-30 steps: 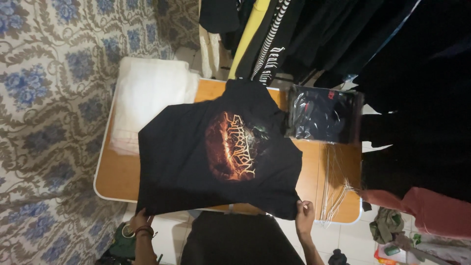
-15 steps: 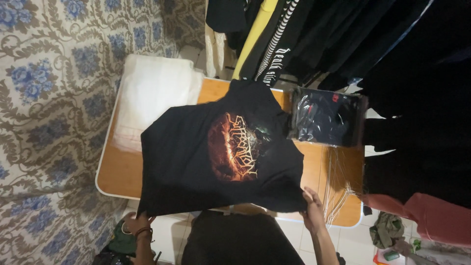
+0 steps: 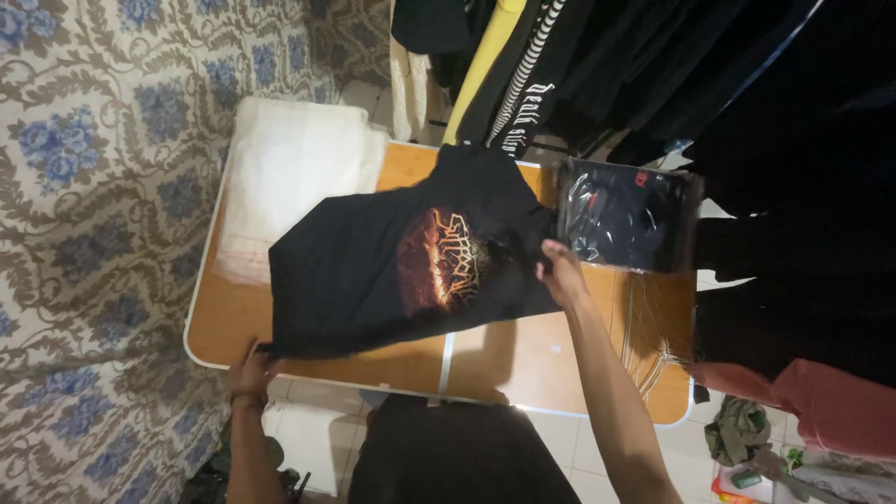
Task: Folding a black graphic t-shirt on a small wooden table.
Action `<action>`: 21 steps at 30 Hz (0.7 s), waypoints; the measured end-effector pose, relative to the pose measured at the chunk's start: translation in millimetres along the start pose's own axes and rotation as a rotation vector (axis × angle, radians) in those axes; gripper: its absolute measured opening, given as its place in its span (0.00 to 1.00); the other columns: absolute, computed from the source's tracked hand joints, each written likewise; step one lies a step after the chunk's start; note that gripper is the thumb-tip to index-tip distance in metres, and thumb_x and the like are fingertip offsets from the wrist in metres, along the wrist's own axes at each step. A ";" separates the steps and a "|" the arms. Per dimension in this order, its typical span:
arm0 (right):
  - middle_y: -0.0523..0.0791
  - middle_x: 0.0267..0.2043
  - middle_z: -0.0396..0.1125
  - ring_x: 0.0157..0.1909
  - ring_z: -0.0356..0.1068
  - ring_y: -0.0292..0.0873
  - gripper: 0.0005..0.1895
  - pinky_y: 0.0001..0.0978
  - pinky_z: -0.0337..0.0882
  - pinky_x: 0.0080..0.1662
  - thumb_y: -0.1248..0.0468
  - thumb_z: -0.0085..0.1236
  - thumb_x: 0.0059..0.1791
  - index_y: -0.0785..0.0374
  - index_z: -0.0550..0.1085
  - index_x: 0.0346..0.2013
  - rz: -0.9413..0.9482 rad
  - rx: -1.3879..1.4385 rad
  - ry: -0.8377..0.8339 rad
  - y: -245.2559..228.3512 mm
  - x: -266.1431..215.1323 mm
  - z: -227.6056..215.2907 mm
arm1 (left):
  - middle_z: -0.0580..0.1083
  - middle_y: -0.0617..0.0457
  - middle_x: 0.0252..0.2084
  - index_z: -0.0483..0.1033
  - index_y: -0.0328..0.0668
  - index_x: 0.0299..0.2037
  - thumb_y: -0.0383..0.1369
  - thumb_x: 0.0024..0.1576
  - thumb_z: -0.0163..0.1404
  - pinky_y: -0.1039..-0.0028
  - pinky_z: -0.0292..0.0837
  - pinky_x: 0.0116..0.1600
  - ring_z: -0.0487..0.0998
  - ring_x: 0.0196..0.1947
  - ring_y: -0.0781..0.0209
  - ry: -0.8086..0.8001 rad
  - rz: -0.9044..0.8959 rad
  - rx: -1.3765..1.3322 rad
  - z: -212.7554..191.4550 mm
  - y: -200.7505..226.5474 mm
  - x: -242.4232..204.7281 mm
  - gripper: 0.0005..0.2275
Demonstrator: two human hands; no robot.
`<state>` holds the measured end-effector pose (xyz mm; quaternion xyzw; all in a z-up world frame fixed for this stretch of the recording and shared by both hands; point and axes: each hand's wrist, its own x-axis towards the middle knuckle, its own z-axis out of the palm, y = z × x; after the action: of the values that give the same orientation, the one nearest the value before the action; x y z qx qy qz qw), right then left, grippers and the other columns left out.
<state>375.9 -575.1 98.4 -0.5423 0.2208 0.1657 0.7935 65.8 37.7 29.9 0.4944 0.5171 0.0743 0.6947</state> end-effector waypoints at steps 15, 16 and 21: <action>0.56 0.55 0.67 0.55 0.67 0.62 0.28 0.51 0.69 0.56 0.71 0.57 0.44 0.61 0.66 0.59 -0.696 -1.383 0.207 75.4 -37.4 -75.9 | 0.81 0.38 0.42 0.78 0.35 0.54 0.30 0.47 0.63 0.63 0.75 0.52 0.82 0.43 0.47 -0.206 0.426 1.078 27.1 2.3 3.9 0.23; 0.56 0.55 0.67 0.55 0.67 0.62 0.28 0.51 0.69 0.56 0.71 0.57 0.44 0.61 0.66 0.59 -0.694 -1.382 0.206 77.9 -42.8 -78.8 | 0.81 0.38 0.42 0.78 0.35 0.54 0.30 0.47 0.63 0.63 0.75 0.52 0.82 0.43 0.47 -0.206 0.425 1.080 24.5 -3.1 5.1 0.23; 0.54 0.63 0.60 0.63 0.60 0.62 0.40 0.54 0.64 0.59 0.69 0.61 0.40 0.60 0.59 0.66 -0.358 -1.683 0.297 89.8 -44.9 -105.0 | 0.76 0.34 0.49 0.84 0.41 0.45 0.31 0.46 0.66 0.55 0.73 0.56 0.76 0.50 0.36 0.080 0.776 1.219 35.1 3.0 -33.6 0.16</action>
<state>274.8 -642.2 18.5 -0.9908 0.0377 0.0740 0.1068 79.6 -2.9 53.0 0.9387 0.2791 0.0321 0.1997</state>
